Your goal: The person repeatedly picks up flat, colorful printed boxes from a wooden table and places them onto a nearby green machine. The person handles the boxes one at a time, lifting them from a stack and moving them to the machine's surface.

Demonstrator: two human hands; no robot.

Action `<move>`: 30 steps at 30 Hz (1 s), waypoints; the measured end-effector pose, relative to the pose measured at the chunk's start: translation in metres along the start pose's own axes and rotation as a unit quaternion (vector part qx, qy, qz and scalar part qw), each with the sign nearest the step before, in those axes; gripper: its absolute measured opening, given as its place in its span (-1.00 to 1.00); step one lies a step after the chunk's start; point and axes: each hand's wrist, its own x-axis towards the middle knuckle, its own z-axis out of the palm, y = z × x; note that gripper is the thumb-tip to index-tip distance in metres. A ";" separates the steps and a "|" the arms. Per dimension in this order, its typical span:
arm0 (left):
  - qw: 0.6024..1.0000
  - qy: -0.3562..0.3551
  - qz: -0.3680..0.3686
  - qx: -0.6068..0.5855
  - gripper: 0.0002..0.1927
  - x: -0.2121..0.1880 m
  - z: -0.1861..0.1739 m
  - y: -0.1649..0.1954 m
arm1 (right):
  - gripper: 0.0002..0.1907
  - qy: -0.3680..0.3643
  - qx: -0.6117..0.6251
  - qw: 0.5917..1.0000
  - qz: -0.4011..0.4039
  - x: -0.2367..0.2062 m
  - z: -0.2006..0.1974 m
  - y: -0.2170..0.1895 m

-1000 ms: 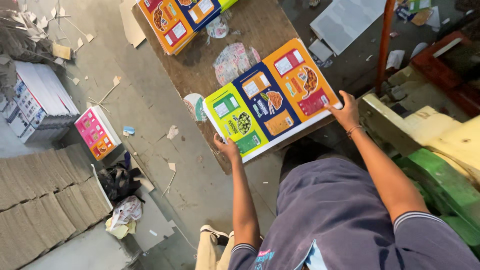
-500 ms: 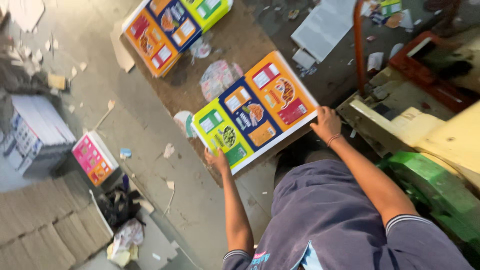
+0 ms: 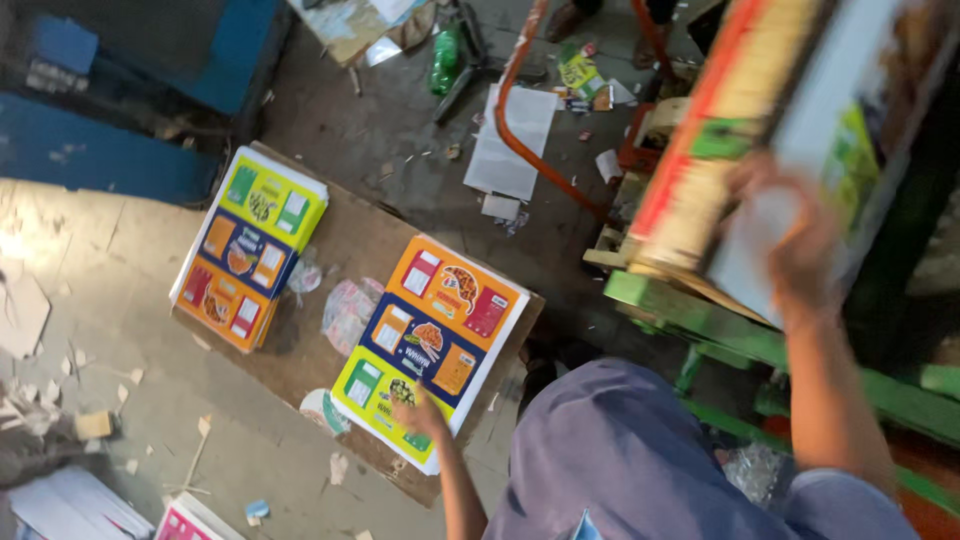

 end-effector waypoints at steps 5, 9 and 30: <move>0.831 -0.336 0.185 -0.402 -0.26 -0.071 0.048 0.112 | -0.47 0.293 -0.297 0.901 0.121 0.090 -0.064 0.106; 0.691 -0.554 0.031 -0.464 -0.34 -0.108 0.068 0.163 | -0.15 -0.118 -0.331 0.910 0.221 -0.006 0.057 0.165; 0.920 -0.240 -0.162 -0.265 -0.69 0.060 -0.057 -0.158 | -0.19 -0.181 -0.168 0.883 0.399 -0.136 0.261 0.246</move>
